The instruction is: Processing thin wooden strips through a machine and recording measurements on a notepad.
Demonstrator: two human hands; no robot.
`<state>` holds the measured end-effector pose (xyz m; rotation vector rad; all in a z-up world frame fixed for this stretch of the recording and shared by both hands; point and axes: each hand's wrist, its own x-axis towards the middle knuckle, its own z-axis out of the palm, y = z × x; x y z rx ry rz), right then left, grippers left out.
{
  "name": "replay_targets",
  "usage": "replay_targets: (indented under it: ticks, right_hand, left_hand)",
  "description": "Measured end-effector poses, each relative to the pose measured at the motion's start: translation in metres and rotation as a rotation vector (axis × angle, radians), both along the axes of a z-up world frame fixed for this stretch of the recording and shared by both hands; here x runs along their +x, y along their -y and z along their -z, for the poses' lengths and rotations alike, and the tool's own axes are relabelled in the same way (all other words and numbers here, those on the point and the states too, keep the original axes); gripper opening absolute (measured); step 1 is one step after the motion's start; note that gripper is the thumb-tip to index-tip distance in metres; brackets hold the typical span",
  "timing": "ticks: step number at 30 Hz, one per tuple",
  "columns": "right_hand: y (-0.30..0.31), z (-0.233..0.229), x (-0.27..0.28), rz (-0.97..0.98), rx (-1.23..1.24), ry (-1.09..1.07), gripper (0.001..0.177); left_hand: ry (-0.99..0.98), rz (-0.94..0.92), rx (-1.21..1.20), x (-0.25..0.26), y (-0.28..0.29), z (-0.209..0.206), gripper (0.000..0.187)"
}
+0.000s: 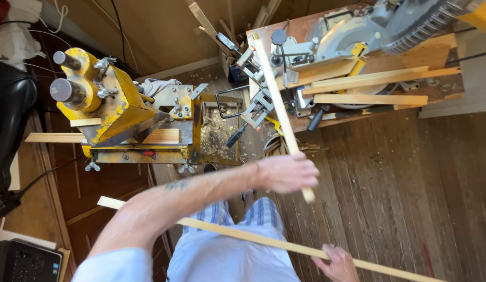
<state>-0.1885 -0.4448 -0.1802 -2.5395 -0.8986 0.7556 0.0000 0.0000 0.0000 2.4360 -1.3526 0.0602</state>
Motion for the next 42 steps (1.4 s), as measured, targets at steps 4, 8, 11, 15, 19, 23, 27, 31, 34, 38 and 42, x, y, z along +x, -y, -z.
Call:
replay_targets:
  ticks: [4,8,11,15,19,23,27,31,34,38,42]
  right_hand:
    - [-0.018,-0.007,-0.006,0.052,-0.024,-0.026,0.046]
    - [-0.041,-0.017,0.001,0.071,0.091,0.074,0.040]
    - [-0.054,-0.029,0.011,0.072,0.106,0.117,0.043]
    - [-0.062,-0.039,0.022,0.053,0.068,0.126,0.047]
    - [-0.064,-0.037,0.043,0.043,0.045,0.121,0.043]
    - [-0.071,-0.035,0.062,-0.016,-0.006,0.119,0.040]
    - [-0.126,-0.061,0.096,-0.096,-0.043,0.025,0.042]
    - [-0.189,-0.108,0.128,-0.099,-0.006,0.009,0.035]
    - [-0.229,-0.133,0.142,-0.126,-0.016,0.015,0.039]
    - [-0.294,-0.166,0.155,-0.132,0.024,0.049,0.039]
    - [-0.356,-0.186,0.148,-0.067,0.054,0.093,0.043]
  left_hand:
    - [-0.023,0.045,0.092,0.038,-0.047,0.092,0.030]
    - [-0.087,0.021,0.222,0.080,-0.075,0.146,0.028]
    - [-0.091,0.025,0.270,0.109,-0.085,0.191,0.022]
    - [0.072,-0.029,0.409,0.114,-0.100,0.217,0.031]
    - [0.007,-0.003,0.459,0.112,-0.100,0.208,0.017]
    - [0.106,-0.265,0.385,0.100,-0.070,0.206,0.040]
    - [-0.040,-0.753,0.008,0.049,-0.041,0.014,0.017]
    - [-0.096,-0.643,-0.215,-0.083,-0.117,-0.113,0.027]
    - [-0.174,-0.849,-0.187,-0.178,-0.203,-0.139,0.004]
    - [-0.047,-1.040,0.054,-0.275,-0.310,-0.108,0.035]
    - [-0.028,-1.094,0.052,-0.316,-0.370,-0.069,0.023]
